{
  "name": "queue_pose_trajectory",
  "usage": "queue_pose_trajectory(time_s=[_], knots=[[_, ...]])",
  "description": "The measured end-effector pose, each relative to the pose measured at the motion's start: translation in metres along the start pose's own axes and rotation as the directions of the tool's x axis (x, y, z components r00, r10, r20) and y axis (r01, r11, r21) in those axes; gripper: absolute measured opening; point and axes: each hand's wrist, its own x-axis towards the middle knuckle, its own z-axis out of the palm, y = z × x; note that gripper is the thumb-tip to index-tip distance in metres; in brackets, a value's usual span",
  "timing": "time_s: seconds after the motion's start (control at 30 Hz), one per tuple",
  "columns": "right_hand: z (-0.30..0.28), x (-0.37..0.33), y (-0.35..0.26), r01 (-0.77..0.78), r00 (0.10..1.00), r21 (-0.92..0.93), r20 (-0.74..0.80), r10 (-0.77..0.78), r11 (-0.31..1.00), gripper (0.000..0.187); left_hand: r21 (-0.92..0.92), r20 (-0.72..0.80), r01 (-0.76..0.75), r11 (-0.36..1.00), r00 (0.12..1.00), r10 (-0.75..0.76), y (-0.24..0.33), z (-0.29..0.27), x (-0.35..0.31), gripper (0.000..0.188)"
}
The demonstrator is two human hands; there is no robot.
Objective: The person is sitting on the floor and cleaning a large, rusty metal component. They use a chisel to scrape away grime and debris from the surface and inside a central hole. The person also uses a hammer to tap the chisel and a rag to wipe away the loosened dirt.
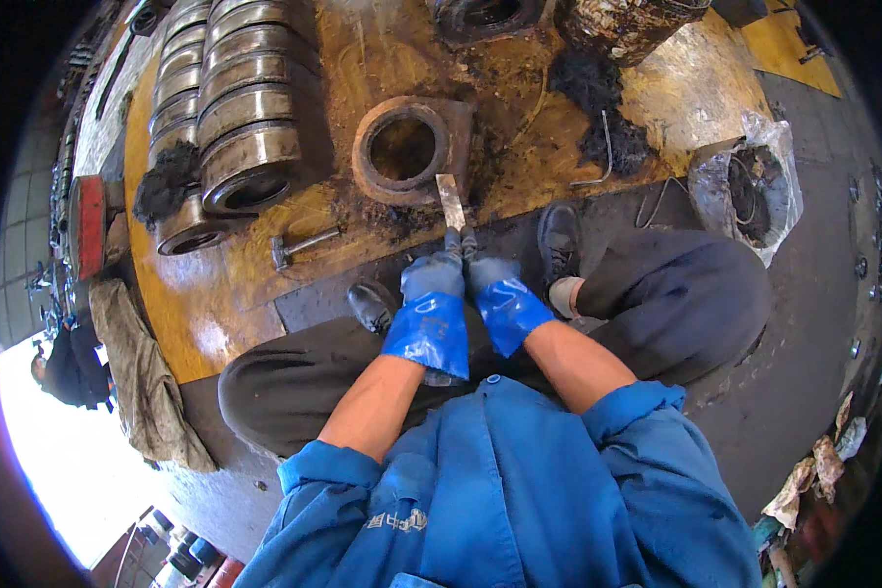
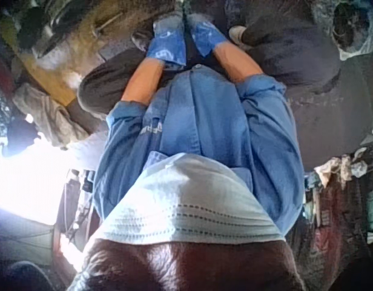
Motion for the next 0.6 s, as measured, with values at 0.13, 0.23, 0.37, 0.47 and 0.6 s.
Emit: queue_pose_trajectory(time_s=[0.13, 0.23, 0.37, 0.47, 0.6], knots=[[0.107, 0.056, -0.002, 0.039, 0.985, 0.486, -0.166, 0.049, 0.873, 0.048, 0.097, 0.097, -0.033, 0.995, 0.995, 0.024, -0.017, 0.006, -0.016, 0.024], [0.175, 0.142, -0.009, 0.345, 0.909, 0.822, -0.413, 0.057, 0.453, 0.051, 0.168, 0.113, -0.132, 0.977, 0.987, 0.114, -0.044, 0.007, 0.029, 0.020], [0.184, 0.176, -0.007, 0.520, 0.841, 0.848, -0.529, 0.111, 0.104, 0.043, 0.193, 0.116, -0.296, 0.936, 0.954, 0.278, -0.034, 0.010, 0.047, 0.017], [0.168, 0.152, -0.007, 0.230, 0.938, 0.795, -0.335, -0.090, -0.561, 0.033, -0.026, 0.285, -0.237, 0.971, 0.929, 0.235, -0.040, -0.018, 0.029, 0.028], [0.086, 0.068, 0.017, 0.450, 0.893, 0.874, -0.436, -0.111, 0.184, 0.024, -0.785, 0.447, 0.160, 0.599, 0.815, 0.369, -0.053, -0.008, 0.051, 0.076]])
